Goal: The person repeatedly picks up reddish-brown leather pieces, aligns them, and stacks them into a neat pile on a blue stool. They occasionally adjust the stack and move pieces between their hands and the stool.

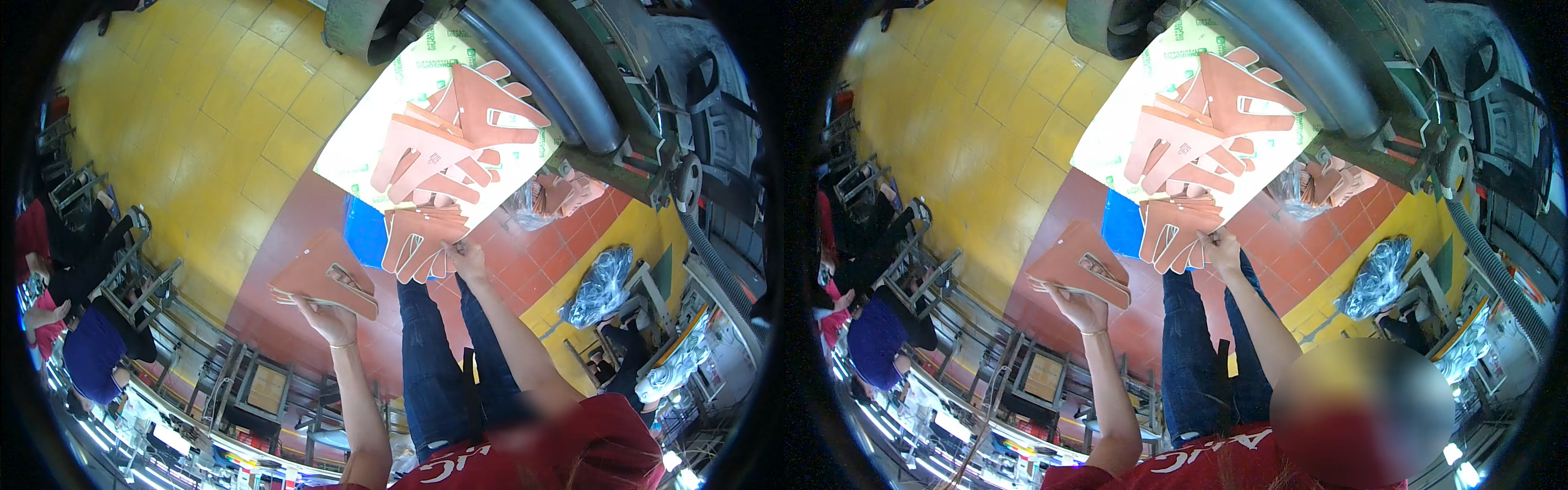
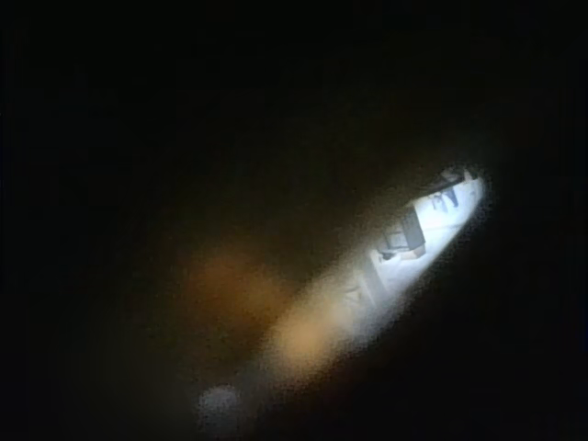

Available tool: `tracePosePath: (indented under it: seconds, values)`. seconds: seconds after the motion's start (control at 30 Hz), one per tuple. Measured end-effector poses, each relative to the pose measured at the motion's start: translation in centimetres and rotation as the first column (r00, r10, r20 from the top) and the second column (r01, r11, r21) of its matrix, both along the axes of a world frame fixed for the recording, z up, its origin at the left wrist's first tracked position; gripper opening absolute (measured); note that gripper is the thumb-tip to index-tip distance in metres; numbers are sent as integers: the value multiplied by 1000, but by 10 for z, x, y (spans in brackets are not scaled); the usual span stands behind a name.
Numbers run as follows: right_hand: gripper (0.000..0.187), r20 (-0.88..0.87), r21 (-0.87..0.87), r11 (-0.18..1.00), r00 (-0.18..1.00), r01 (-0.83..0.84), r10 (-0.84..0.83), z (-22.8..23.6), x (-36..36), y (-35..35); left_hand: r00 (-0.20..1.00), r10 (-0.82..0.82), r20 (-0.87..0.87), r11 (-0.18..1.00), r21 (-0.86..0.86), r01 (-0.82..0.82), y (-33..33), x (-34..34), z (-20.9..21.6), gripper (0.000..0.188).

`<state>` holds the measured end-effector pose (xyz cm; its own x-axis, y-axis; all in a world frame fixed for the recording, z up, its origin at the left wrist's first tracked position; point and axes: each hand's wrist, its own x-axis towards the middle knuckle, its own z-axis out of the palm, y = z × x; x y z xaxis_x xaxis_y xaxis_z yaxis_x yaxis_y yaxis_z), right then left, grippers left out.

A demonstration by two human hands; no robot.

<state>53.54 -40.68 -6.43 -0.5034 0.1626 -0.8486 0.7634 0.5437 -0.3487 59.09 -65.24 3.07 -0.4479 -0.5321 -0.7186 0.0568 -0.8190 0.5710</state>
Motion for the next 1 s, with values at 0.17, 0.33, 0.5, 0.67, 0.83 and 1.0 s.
tracePosePath:
  seconds: [0.17,0.33,0.5,0.67,0.83,1.0]
  values:
    - [33,91,283,771,816,-571,571,47,-47,15,1000,-20,-14,997,68,21,12,11,-16,57]
    - [42,-628,648,747,450,-149,635,43,-140,-26,992,-108,-72,986,123,116,19,16,-27,53]
    - [32,-547,632,736,533,-242,645,16,-167,-22,990,-137,-31,991,-16,136,29,-1,-15,52]
    - [20,-567,185,889,694,-419,445,66,-164,-26,906,-423,-24,885,-226,407,21,-16,-19,64]
    - [25,-691,-239,719,635,-652,346,168,-124,-50,701,-713,-15,620,-483,619,11,-33,-21,66]
    - [15,-233,-681,706,972,-194,42,177,-109,-84,610,-787,-94,615,-194,764,37,-33,27,53]
